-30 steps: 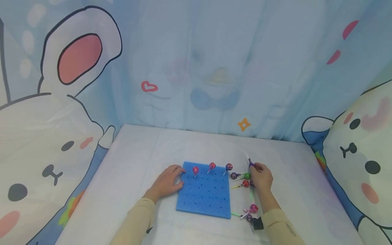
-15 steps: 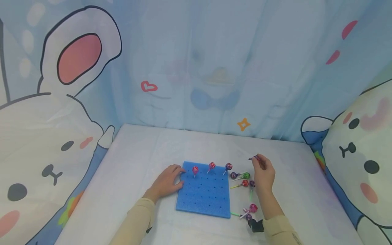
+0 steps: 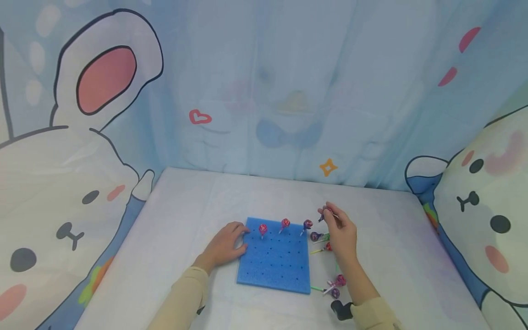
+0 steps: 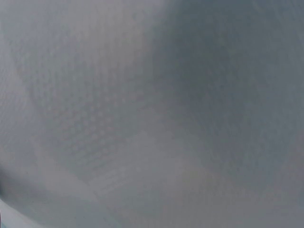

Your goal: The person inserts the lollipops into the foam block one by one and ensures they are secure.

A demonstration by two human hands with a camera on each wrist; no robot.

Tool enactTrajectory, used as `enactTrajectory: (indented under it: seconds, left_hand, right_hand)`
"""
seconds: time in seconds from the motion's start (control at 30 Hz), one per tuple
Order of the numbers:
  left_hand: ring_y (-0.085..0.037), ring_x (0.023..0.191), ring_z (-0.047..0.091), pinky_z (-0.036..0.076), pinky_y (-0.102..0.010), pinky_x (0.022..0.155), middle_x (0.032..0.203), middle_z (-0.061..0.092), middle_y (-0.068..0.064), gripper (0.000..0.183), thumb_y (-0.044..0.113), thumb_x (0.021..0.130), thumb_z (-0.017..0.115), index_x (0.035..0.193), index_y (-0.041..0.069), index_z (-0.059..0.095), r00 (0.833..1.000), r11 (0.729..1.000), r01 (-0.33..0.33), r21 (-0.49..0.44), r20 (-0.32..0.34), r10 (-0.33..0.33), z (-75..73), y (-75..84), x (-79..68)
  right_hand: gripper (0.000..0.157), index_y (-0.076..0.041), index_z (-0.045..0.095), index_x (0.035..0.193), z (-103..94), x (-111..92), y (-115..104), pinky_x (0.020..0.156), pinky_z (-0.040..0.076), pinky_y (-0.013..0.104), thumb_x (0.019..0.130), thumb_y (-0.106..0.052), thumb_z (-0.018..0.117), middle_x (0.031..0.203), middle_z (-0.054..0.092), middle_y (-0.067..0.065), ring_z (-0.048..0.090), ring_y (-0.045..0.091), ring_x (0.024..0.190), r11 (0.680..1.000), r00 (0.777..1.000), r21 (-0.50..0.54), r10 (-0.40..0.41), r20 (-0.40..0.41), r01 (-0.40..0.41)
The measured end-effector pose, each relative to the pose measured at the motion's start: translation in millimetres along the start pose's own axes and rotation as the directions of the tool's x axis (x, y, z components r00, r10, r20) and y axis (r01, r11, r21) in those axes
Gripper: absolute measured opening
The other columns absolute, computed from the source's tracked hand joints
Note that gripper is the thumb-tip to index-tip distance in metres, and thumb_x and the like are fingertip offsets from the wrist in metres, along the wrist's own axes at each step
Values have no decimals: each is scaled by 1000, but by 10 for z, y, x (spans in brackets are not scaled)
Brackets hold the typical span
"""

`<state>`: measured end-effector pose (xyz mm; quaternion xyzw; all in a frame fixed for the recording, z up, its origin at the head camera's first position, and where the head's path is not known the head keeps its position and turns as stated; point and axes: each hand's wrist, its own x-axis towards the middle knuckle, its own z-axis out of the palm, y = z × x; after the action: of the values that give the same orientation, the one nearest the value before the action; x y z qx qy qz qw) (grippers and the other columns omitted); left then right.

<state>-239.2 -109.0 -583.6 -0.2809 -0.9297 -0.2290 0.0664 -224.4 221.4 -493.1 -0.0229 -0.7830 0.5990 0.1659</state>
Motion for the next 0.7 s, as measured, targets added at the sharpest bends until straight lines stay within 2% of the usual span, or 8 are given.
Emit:
enactTrajectory:
  seconds: [0.13, 0.27, 0.47, 0.7]
  left_hand:
    - [-17, 119, 52, 42, -35, 105, 121, 57, 1, 40, 35, 88, 63, 123, 17, 59, 1000, 1000, -4, 3, -5, 4, 6, -7, -3]
    - [-16, 119, 52, 42, -35, 105, 121, 57, 1, 39, 36, 88, 63, 123, 18, 59, 1000, 1000, -11, 7, -11, 11, 26, -19, -6]
    - [-17, 118, 52, 41, -34, 105, 120, 57, 1, 39, 36, 88, 63, 122, 18, 59, 1000, 1000, -17, -2, -18, 17, 31, -23, -5]
    - [-16, 119, 52, 42, -35, 105, 121, 57, 1, 39, 35, 88, 64, 123, 18, 59, 1000, 1000, 3, 6, -10, -3, 18, -11, -6]
  right_hand:
    - [41, -11, 55, 137, 70, -82, -40, 93, 45, 15, 100, -31, 54, 128, 63, 11, 59, 9, 118, 998, 996, 58, -23, 91, 18]
    - [44, -14, 55, 139, 130, -148, -45, 94, 44, 15, 100, -33, 55, 134, 60, 4, 56, 11, 123, 998, 990, 61, 5, 142, -14]
    - [43, -17, 57, 137, 208, -211, 3, 93, 44, 13, 98, -35, 58, 135, 60, 2, 55, 14, 124, 998, 985, 27, 45, 164, -50]
    - [42, -17, 57, 135, 315, -271, 43, 94, 44, 14, 98, -36, 58, 137, 58, 0, 52, 14, 127, 995, 973, 20, 94, 213, -100]
